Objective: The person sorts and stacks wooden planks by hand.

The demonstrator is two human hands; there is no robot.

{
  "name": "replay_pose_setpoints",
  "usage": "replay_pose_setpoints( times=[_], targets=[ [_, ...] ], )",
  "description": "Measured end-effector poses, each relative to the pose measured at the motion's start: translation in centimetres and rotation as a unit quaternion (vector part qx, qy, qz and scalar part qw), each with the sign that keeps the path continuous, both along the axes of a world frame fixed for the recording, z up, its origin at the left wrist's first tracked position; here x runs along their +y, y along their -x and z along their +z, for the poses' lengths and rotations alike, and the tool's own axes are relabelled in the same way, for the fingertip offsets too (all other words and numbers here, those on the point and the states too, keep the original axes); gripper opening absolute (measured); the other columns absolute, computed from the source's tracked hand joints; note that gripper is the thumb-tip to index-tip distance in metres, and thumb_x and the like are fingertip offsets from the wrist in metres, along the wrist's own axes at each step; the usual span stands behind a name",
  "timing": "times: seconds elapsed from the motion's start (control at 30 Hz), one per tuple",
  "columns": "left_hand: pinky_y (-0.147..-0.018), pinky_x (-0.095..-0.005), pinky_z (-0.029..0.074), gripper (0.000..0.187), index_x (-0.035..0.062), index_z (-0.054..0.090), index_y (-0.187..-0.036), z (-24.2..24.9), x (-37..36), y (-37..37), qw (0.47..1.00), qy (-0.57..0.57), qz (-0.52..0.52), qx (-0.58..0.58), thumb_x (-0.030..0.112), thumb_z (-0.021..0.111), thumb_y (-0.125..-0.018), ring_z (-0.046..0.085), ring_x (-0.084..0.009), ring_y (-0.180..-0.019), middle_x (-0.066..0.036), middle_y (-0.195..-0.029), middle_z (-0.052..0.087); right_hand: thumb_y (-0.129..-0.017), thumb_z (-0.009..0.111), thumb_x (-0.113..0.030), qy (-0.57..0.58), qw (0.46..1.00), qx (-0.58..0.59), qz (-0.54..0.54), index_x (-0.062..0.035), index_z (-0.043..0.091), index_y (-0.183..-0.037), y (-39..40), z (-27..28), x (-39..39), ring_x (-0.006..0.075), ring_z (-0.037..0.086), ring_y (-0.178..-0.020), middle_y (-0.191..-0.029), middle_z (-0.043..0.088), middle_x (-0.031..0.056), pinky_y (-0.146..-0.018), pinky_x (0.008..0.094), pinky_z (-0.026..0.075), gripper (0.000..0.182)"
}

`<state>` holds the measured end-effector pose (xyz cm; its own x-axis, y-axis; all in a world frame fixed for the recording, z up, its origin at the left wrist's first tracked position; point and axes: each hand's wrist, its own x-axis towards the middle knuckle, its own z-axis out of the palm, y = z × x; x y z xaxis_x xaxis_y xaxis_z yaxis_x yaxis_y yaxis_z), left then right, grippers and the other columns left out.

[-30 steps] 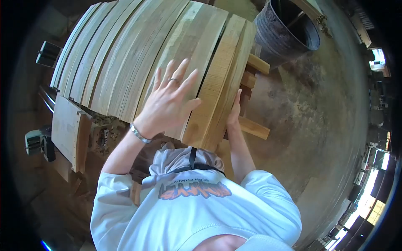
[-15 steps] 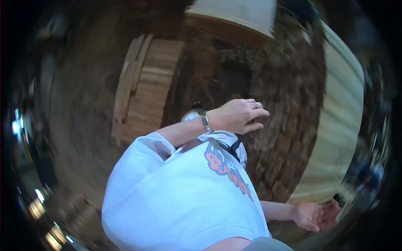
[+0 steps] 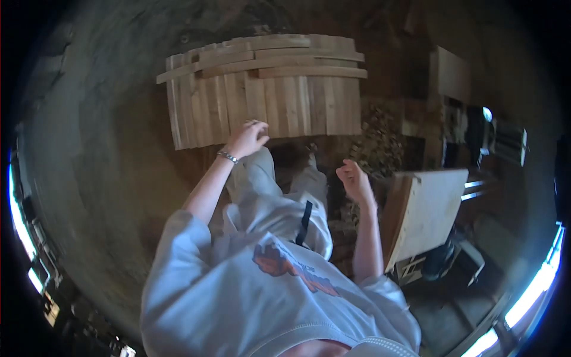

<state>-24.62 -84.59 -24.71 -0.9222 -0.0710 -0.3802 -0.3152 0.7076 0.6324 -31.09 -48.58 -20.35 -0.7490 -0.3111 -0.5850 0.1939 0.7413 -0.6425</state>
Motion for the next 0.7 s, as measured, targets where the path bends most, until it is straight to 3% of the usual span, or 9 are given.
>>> replay_pose_setpoints(
  times=[0.13, 0.2, 0.3, 0.37, 0.4, 0.5, 0.6, 0.63, 0.7],
  targets=[
    [-0.089, -0.0386, 0.051, 0.030, 0.0071, 0.065, -0.107, -10.2, -10.7, 0.0, 0.991, 0.112, 0.068, -0.015, 0.017, 0.070, -0.079, 0.062, -0.0282, -0.104, -0.008, -0.105, 0.068, -0.082, 0.071, -0.031, -0.109, 0.951, 0.066, 0.280, -0.0007, 0.055, -0.126, 13.8, -9.6, -6.8, 0.0344, 0.058, -0.113, -0.117, 0.062, 0.0205, -0.094, 0.0445, 0.047, 0.056],
    [-0.092, -0.0368, 0.051, 0.030, 0.0074, 0.066, -0.109, -14.4, -14.4, 3.4, 0.989, 0.126, 0.066, -0.043, 0.015, 0.070, -0.080, 0.060, -0.0260, -0.107, -0.006, -0.110, 0.067, -0.081, 0.072, -0.029, -0.152, 0.937, 0.106, 0.298, -0.0019, 0.052, -0.128, 19.4, -16.5, -10.4, 0.0351, 0.053, -0.119, -0.123, 0.058, 0.0197, -0.098, 0.0451, 0.044, 0.058],
    [-0.101, -0.0384, 0.047, 0.034, 0.0075, 0.064, -0.116, -25.6, -18.5, 10.5, 0.985, 0.160, 0.024, 0.063, 0.013, 0.067, -0.083, 0.054, -0.0269, -0.119, -0.008, -0.124, 0.061, -0.074, 0.076, -0.020, -0.233, 0.869, 0.255, 0.353, -0.0064, 0.047, -0.134, 27.2, -27.8, -15.6, 0.0373, 0.042, -0.128, -0.137, 0.048, 0.0151, -0.106, 0.0459, 0.039, 0.068],
    [-0.103, -0.0441, 0.043, 0.051, 0.0104, 0.054, -0.130, -31.3, -19.2, 15.2, 0.971, 0.204, 0.011, 0.128, 0.015, 0.069, -0.082, 0.051, -0.0296, -0.121, -0.012, -0.136, 0.051, -0.071, 0.076, -0.017, -0.177, 0.887, 0.295, 0.309, -0.0080, 0.048, -0.133, 29.3, -33.1, -17.6, 0.0358, 0.042, -0.128, -0.134, 0.050, 0.0128, -0.105, 0.0466, 0.038, 0.069],
    [-0.100, -0.0475, 0.042, 0.064, 0.0128, 0.047, -0.138, -32.8, -18.8, 16.9, 0.965, 0.218, 0.012, 0.146, 0.017, 0.073, -0.080, 0.051, -0.0309, -0.120, -0.014, -0.140, 0.045, -0.069, 0.077, -0.014, -0.124, 0.893, 0.338, 0.269, -0.0095, 0.048, -0.133, 29.2, -34.5, -17.7, 0.0343, 0.043, -0.127, -0.132, 0.051, 0.0105, -0.104, 0.0473, 0.038, 0.070],
    [-0.096, -0.0468, 0.042, 0.053, 0.0078, 0.046, -0.136, -33.8, -17.7, 18.2, 0.965, 0.237, -0.066, 0.091, 0.010, 0.062, -0.085, 0.052, -0.0303, -0.117, -0.014, -0.135, 0.049, -0.069, 0.078, -0.016, -0.194, 0.871, 0.349, 0.286, -0.0111, 0.054, -0.128, 28.7, -35.7, -17.4, 0.0307, 0.047, -0.120, -0.123, 0.055, 0.0084, -0.102, 0.0479, 0.039, 0.064],
    [-0.090, -0.0408, 0.041, 0.062, 0.0104, 0.043, -0.138, -33.7, -18.6, 17.2, 0.965, 0.237, -0.092, 0.069, 0.014, 0.070, -0.082, 0.054, -0.0254, -0.108, -0.014, -0.126, 0.051, -0.070, 0.078, -0.017, -0.129, 0.873, 0.277, 0.379, -0.0108, 0.061, -0.120, 30.4, -34.4, -16.1, 0.0287, 0.052, -0.110, -0.114, 0.058, 0.0067, -0.096, 0.0458, 0.043, 0.054],
    [-0.090, -0.0393, 0.042, 0.048, 0.0092, 0.052, -0.128, -34.2, -18.8, 16.0, 0.970, 0.203, -0.059, 0.124, 0.011, 0.067, -0.083, 0.056, -0.0231, -0.102, -0.011, -0.111, 0.058, -0.070, 0.078, -0.018, -0.089, 0.871, 0.278, 0.396, -0.0100, 0.064, -0.115, 30.7, -33.6, -16.0, 0.0291, 0.055, -0.102, -0.108, 0.060, 0.0070, -0.090, 0.0425, 0.047, 0.048],
    [-0.094, -0.0391, 0.043, 0.031, 0.0084, 0.061, -0.110, -32.7, -20.6, 13.5, 0.984, 0.134, -0.080, 0.085, 0.002, 0.063, -0.080, 0.058, -0.0241, -0.103, -0.009, -0.102, 0.063, -0.070, 0.078, -0.017, -0.082, 0.856, 0.295, 0.416, -0.0101, 0.064, -0.116, 31.7, -31.1, -16.4, 0.0292, 0.056, -0.101, -0.108, 0.060, 0.0071, -0.088, 0.0409, 0.049, 0.049]
  ],
)
